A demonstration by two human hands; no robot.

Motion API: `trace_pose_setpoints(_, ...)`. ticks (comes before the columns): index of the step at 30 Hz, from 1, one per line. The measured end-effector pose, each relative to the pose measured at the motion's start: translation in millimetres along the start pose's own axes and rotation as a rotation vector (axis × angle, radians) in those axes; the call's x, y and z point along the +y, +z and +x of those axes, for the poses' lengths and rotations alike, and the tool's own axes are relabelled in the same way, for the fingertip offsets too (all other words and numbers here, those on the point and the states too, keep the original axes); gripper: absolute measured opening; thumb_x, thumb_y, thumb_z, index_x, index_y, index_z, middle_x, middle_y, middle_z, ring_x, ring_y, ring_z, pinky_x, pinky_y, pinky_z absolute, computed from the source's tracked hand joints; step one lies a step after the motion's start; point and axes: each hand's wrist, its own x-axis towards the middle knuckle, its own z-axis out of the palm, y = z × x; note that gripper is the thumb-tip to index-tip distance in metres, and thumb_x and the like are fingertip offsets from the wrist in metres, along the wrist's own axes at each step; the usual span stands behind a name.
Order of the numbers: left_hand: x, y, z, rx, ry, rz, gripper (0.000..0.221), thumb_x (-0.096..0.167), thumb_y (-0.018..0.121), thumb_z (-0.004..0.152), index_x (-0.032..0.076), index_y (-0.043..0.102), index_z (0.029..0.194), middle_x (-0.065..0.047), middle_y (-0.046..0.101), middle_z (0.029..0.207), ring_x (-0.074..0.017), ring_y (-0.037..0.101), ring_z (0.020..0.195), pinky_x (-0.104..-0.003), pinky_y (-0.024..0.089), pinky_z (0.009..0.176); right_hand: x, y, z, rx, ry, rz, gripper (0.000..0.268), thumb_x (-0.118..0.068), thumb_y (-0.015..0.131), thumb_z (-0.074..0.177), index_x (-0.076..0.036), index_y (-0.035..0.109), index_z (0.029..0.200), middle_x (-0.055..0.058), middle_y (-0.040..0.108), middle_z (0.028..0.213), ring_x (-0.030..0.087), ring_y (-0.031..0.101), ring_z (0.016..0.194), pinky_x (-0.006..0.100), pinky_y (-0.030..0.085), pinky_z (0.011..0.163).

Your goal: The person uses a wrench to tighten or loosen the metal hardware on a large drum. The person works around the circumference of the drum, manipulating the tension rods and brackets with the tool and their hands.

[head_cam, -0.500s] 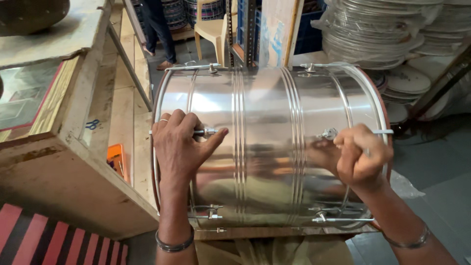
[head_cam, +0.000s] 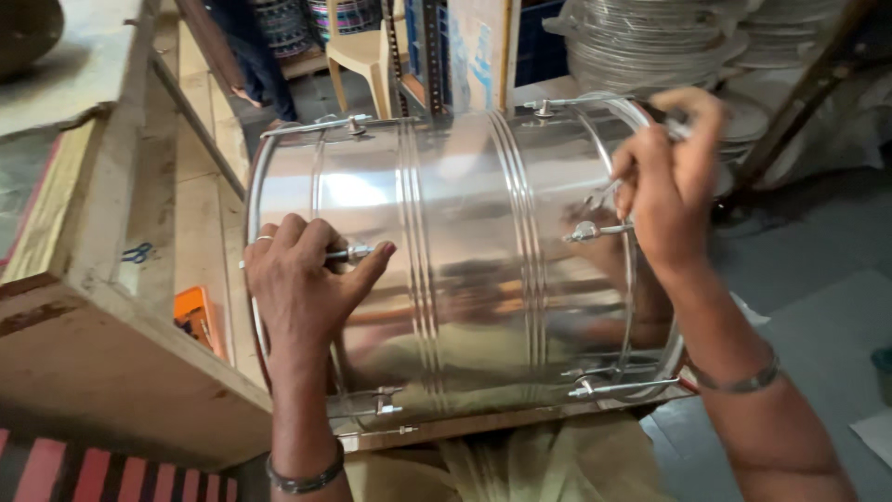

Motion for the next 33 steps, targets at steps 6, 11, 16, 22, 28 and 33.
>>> trace_pose_setpoints(6, 1, -5, -2, -0.019, -0.05, 0.019, 0.055, 0.056, 0.087, 0.075, 0.01, 0.058, 0.071, -0.004, 0.054, 0.075, -0.0253, 0.052, 0.072, -0.043, 0.039, 0.072, -2, 1, -48, -0.037, -0.508, -0.289, 0.019, 0.0, 0.045, 0.11, -0.01, 0.04, 0.125, 0.011, 0.06, 0.086, 0.011, 0.054, 0.06, 0.024, 0.045, 0.053)
trace_pose_setpoints(11, 4, -3, -3, 0.048, -0.02, -0.019, 0.051, 0.053, 0.088, 0.076, 0.011, 0.059, 0.07, -0.003, 0.053, 0.076, -0.0267, 0.052, 0.076, -0.043, 0.039, 0.074, 7, 9, -40, -0.079, -0.588, -0.469, 0.023, 0.005, 0.046, 0.107, -0.003, 0.039, 0.127, 0.013, 0.061, 0.085, 0.013, 0.057, 0.065, 0.028, 0.046, 0.057)
trace_pose_setpoints(16, 6, -5, -5, 0.029, -0.056, -0.035, 0.053, 0.054, 0.088, 0.073, 0.011, 0.058, 0.068, -0.004, 0.052, 0.073, -0.0259, 0.051, 0.072, -0.043, 0.039, 0.072, -2, 15, 1, -0.115, -0.069, -0.45, 0.022, -0.007, 0.047, 0.11, -0.001, 0.047, 0.131, 0.007, 0.059, 0.07, 0.014, 0.059, 0.062, 0.031, 0.049, 0.061)
trace_pose_setpoints(22, 4, -8, -7, 0.026, -0.026, -0.027, 0.054, 0.054, 0.088, 0.074, 0.011, 0.057, 0.067, -0.004, 0.051, 0.073, -0.0263, 0.051, 0.072, -0.043, 0.038, 0.071, -13, 27, 12, -0.171, 0.187, -0.49, 0.021, -0.009, 0.046, 0.105, -0.004, 0.049, 0.125, 0.01, 0.058, 0.061, 0.017, 0.059, 0.053, 0.034, 0.048, 0.055)
trace_pose_setpoints(28, 1, -4, -4, 0.036, -0.015, -0.038, 0.055, 0.056, 0.088, 0.074, 0.011, 0.057, 0.067, -0.003, 0.052, 0.073, -0.026, 0.051, 0.072, -0.043, 0.038, 0.071, -11, 22, -49, 0.038, -0.482, -0.415, 0.028, 0.002, 0.058, 0.097, 0.008, 0.036, 0.115, 0.014, 0.056, 0.076, 0.018, 0.057, 0.063, 0.031, 0.049, 0.058)
trace_pose_setpoints(33, -1, 5, 3, 0.057, -0.008, -0.037, 0.057, 0.059, 0.088, 0.074, 0.01, 0.058, 0.067, -0.004, 0.052, 0.073, -0.026, 0.051, 0.071, -0.042, 0.038, 0.071, 11, 4, -79, -0.237, -0.806, -0.572, 0.016, 0.003, 0.048, 0.105, 0.004, 0.049, 0.089, 0.023, 0.065, 0.104, 0.024, 0.069, 0.085, 0.032, 0.06, 0.073)
